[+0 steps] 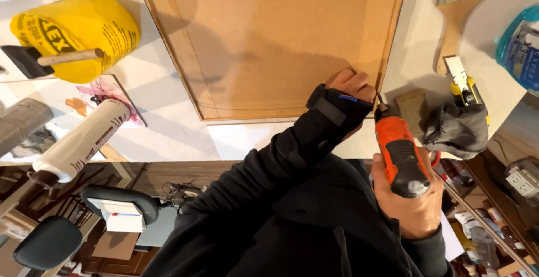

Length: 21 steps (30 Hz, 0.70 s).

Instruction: Assembling a picture frame for a photograph, including sanding edges, cleaning, and attaching hanging hardware with a power drill.

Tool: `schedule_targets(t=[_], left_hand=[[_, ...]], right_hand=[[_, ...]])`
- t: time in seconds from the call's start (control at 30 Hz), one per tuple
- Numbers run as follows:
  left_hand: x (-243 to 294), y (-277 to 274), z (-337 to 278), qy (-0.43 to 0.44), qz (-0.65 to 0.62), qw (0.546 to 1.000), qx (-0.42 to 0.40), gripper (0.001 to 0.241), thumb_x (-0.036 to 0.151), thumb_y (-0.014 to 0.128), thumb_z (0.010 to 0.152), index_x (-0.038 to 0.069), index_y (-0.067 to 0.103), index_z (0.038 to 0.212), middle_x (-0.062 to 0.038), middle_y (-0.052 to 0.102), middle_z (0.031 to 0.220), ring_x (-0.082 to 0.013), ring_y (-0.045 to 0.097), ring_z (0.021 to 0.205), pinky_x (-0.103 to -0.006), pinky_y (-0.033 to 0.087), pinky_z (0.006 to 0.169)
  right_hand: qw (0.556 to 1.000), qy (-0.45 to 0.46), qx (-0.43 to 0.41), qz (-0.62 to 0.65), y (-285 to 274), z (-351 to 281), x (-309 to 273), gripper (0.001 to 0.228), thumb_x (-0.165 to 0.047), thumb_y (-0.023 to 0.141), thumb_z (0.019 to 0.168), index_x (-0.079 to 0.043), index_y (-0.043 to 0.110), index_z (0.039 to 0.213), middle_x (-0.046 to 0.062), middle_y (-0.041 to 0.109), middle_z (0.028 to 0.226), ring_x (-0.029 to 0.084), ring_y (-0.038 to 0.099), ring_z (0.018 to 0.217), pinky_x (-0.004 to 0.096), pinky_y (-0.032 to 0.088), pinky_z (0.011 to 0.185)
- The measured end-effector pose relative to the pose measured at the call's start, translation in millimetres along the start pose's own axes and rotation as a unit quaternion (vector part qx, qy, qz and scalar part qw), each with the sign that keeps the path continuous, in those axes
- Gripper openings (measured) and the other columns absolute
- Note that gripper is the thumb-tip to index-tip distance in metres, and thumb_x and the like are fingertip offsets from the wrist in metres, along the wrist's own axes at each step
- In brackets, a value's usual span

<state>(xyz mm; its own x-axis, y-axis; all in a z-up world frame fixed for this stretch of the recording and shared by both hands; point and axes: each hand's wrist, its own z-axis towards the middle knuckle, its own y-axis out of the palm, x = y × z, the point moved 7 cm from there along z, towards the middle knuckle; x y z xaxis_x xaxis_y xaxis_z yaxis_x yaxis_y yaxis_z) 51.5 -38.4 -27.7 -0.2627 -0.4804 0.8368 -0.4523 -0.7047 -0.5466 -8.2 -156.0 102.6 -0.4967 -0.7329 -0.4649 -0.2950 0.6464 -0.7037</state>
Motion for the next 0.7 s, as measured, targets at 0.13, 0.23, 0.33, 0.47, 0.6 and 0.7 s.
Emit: schedule_targets(t=[0.13, 0.23, 0.33, 0.47, 0.6, 0.7], left_hand=[[-0.3, -5.5, -0.4, -0.049, -0.005, 0.999, 0.006, 0.020, 0.004, 0.067, 0.075, 0.010, 0.065, 0.093, -0.005, 0.059, 0.091, -0.0285, 0.058, 0.087, -0.0424, 0.049, 0.066], [-6.3, 5.5, -2.3, -0.038, 0.002, 0.999, -0.002, 0.020, 0.005, 0.066, 0.076, 0.011, 0.066, 0.095, -0.005, 0.058, 0.090, -0.0287, 0.058, 0.085, -0.0430, 0.049, 0.066], [-7.3, 3.6, -1.1, -0.034, -0.003, 0.999, 0.004, 0.017, 0.008, 0.066, 0.077, 0.011, 0.066, 0.094, -0.006, 0.057, 0.090, -0.0288, 0.057, 0.085, -0.0435, 0.049, 0.066], [-5.7, 0.8, -0.8, -0.051, -0.019, 0.999, 0.003, 0.017, 0.010, 0.066, 0.079, 0.011, 0.066, 0.095, -0.005, 0.057, 0.091, -0.0283, 0.058, 0.086, -0.0438, 0.048, 0.064], [-12.2, 15.0, -3.8, -0.066, -0.012, 0.998, -0.013, 0.011, 0.011, 0.067, 0.078, 0.013, 0.065, 0.090, -0.005, 0.058, 0.091, -0.0279, 0.058, 0.086, -0.0436, 0.049, 0.065], [-8.8, 7.8, -4.1, -0.067, -0.033, 0.997, -0.005, 0.012, 0.013, 0.068, 0.080, 0.012, 0.067, 0.093, -0.005, 0.057, 0.090, -0.0278, 0.058, 0.085, -0.0435, 0.049, 0.065]], right_hand=[[0.999, 0.037, -0.011, -0.005, -0.8, 0.2, 0.6, 0.038, -0.018, 0.080, 0.085, -0.001, 0.060, 0.112, 0.015, 0.068, 0.080, 0.034, 0.071, 0.070, 0.041, 0.056, 0.065], [0.999, 0.028, -0.010, -0.019, -0.3, 3.0, -1.9, 0.039, -0.018, 0.080, 0.084, -0.001, 0.059, 0.111, 0.016, 0.069, 0.080, 0.036, 0.071, 0.073, 0.042, 0.056, 0.067], [1.000, 0.019, -0.008, -0.013, 0.5, 4.0, -5.5, 0.037, -0.015, 0.079, 0.085, 0.000, 0.059, 0.113, 0.015, 0.069, 0.081, 0.036, 0.072, 0.073, 0.043, 0.057, 0.071], [0.998, -0.045, 0.001, -0.048, -2.1, 5.1, -17.0, 0.031, -0.011, 0.079, 0.086, 0.000, 0.060, 0.107, 0.016, 0.069, 0.079, 0.038, 0.071, 0.073, 0.049, 0.058, 0.094], [0.999, 0.027, -0.015, -0.020, 3.9, 4.7, -5.5, 0.033, -0.014, 0.080, 0.085, 0.001, 0.060, 0.107, 0.014, 0.068, 0.078, 0.035, 0.070, 0.069, 0.040, 0.056, 0.069], [1.000, 0.021, -0.010, -0.006, 2.7, 3.2, -9.0, 0.032, -0.014, 0.079, 0.086, 0.001, 0.063, 0.109, 0.015, 0.069, 0.084, 0.032, 0.070, 0.071, 0.039, 0.055, 0.069]])
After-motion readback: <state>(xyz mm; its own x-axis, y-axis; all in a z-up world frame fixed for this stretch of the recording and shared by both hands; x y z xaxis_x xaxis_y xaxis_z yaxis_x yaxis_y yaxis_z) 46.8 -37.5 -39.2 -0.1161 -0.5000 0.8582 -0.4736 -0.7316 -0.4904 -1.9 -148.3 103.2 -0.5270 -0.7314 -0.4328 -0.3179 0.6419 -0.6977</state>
